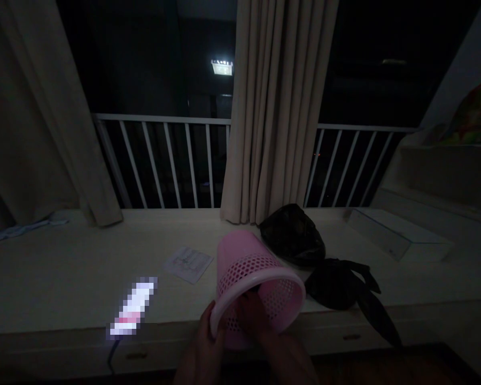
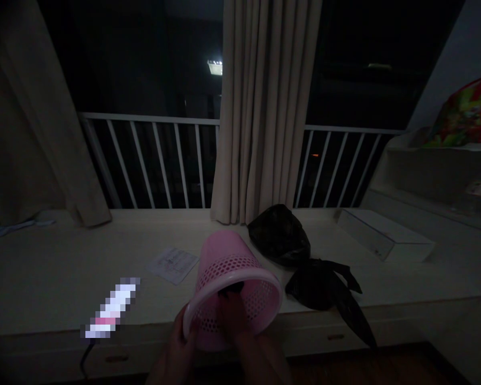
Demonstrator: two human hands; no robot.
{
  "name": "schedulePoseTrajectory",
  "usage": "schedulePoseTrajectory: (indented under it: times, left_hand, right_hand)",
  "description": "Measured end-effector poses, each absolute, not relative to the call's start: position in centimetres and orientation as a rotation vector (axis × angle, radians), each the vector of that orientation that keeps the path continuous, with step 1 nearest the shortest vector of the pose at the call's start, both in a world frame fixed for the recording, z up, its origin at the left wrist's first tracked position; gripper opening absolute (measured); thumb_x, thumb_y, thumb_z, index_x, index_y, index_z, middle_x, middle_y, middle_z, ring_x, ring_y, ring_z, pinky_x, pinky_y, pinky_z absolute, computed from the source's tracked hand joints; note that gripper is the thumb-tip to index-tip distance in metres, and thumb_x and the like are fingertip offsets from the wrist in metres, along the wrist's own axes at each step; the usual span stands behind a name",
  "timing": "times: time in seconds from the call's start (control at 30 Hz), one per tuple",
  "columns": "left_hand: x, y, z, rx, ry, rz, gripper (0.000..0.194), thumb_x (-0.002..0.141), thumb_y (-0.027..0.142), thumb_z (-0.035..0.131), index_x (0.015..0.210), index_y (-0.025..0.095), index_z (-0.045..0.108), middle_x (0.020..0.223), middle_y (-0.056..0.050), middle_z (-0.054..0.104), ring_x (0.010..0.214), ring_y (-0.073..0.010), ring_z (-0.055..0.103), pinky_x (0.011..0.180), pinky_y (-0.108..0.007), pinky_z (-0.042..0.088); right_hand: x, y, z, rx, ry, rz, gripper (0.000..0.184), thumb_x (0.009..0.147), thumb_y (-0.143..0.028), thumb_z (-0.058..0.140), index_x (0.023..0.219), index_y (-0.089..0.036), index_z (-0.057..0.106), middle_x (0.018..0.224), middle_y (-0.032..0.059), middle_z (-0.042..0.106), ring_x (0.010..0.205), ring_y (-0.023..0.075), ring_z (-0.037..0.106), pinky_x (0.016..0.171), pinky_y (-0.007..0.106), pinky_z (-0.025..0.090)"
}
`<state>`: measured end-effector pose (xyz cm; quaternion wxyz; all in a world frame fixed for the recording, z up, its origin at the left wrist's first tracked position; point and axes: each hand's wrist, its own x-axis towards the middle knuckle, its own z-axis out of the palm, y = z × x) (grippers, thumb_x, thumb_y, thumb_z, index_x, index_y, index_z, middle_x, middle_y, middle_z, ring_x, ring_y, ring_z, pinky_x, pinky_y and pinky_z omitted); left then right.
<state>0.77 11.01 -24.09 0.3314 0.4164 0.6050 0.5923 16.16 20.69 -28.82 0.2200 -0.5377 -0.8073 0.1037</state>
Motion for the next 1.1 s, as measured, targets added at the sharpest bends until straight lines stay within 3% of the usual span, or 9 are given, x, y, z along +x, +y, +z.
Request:
schedulePoseTrajectory:
  times: [0.13, 0.37, 0.5, 0.63, 0.77, 0.87, 1.1]
  left_hand:
    - [0.4, 10.8, -23.9, 1.108, 1.595, 1.510, 0.068, 0.077, 0.057, 0.063, 0.131, 0.015, 0.065, 0.127, -0.015, 0.072, 0.117, -0.0326, 0.069, 0.099, -0.041, 0.057]
    - [-0.1, 11.0, -24.3, 1.114, 1.658, 1.414, 0.066, 0.076, 0.056, 0.061, 0.126, 0.015, 0.070, 0.119, -0.015, 0.076, 0.111, -0.0352, 0.071, 0.100, -0.046, 0.056]
    - [0.1, 11.0, -24.2, 1.158, 1.611, 1.487, 0.066, 0.076, 0.057, 0.060, 0.125, 0.014, 0.069, 0.121, -0.015, 0.075, 0.113, -0.0336, 0.070, 0.099, -0.043, 0.056]
    - [0.3, 10.8, -24.2, 1.134, 1.627, 1.487, 0.066, 0.078, 0.056, 0.059, 0.127, 0.013, 0.066, 0.116, -0.016, 0.076, 0.105, -0.0313, 0.073, 0.091, -0.041, 0.059]
    - [0.4, 10.6, -24.3, 1.140, 1.620, 1.519, 0.061, 0.080, 0.056, 0.060, 0.125, 0.015, 0.065, 0.114, -0.015, 0.076, 0.101, -0.0296, 0.073, 0.089, -0.039, 0.060]
    - [0.2, 10.5, -24.3, 1.149, 1.639, 1.521, 0.058, 0.078, 0.053, 0.064, 0.123, 0.016, 0.066, 0.107, -0.014, 0.077, 0.096, -0.0303, 0.074, 0.086, -0.041, 0.060]
    - [0.4, 10.5, -24.5, 1.122, 1.641, 1.563, 0.052, 0.078, 0.047, 0.062, 0.120, 0.017, 0.066, 0.105, -0.012, 0.077, 0.095, -0.0285, 0.073, 0.084, -0.038, 0.061]
  right_hand:
    - [16.2, 20.7, -29.2, -1.521, -2.217, 0.302, 0.040, 0.092, -0.028, 0.045, 0.123, -0.034, 0.071, 0.122, 0.0089, 0.069, 0.120, 0.0310, 0.058, 0.103, 0.044, 0.044]
    - [16.4, 20.9, -29.0, -1.466, -2.302, 0.270, 0.033, 0.097, -0.031, 0.049, 0.123, -0.023, 0.069, 0.132, 0.0101, 0.062, 0.122, 0.0274, 0.056, 0.106, 0.043, 0.044]
    - [16.1, 21.1, -28.9, -1.496, -2.308, 0.256, 0.036, 0.098, -0.042, 0.060, 0.126, -0.019, 0.062, 0.131, 0.0095, 0.060, 0.117, 0.0231, 0.059, 0.102, 0.046, 0.051]
    - [16.0, 20.9, -28.7, -1.513, -2.311, 0.254, 0.039, 0.098, -0.042, 0.061, 0.128, -0.018, 0.060, 0.130, 0.0094, 0.060, 0.113, 0.0218, 0.061, 0.096, 0.043, 0.055]
    - [16.2, 20.6, -28.4, -1.517, -2.296, 0.252, 0.036, 0.098, -0.041, 0.060, 0.126, -0.019, 0.062, 0.130, 0.0093, 0.060, 0.117, 0.0226, 0.059, 0.102, 0.046, 0.051]
    - [16.3, 20.5, -28.2, -1.489, -2.290, 0.264, 0.029, 0.098, -0.032, 0.053, 0.122, -0.021, 0.068, 0.129, 0.0090, 0.063, 0.121, 0.0238, 0.056, 0.108, 0.044, 0.044]
    - [16.2, 20.3, -27.8, -1.457, -2.258, 0.291, 0.040, 0.092, -0.026, 0.046, 0.124, -0.025, 0.071, 0.131, 0.0101, 0.064, 0.122, 0.0283, 0.056, 0.108, 0.043, 0.041]
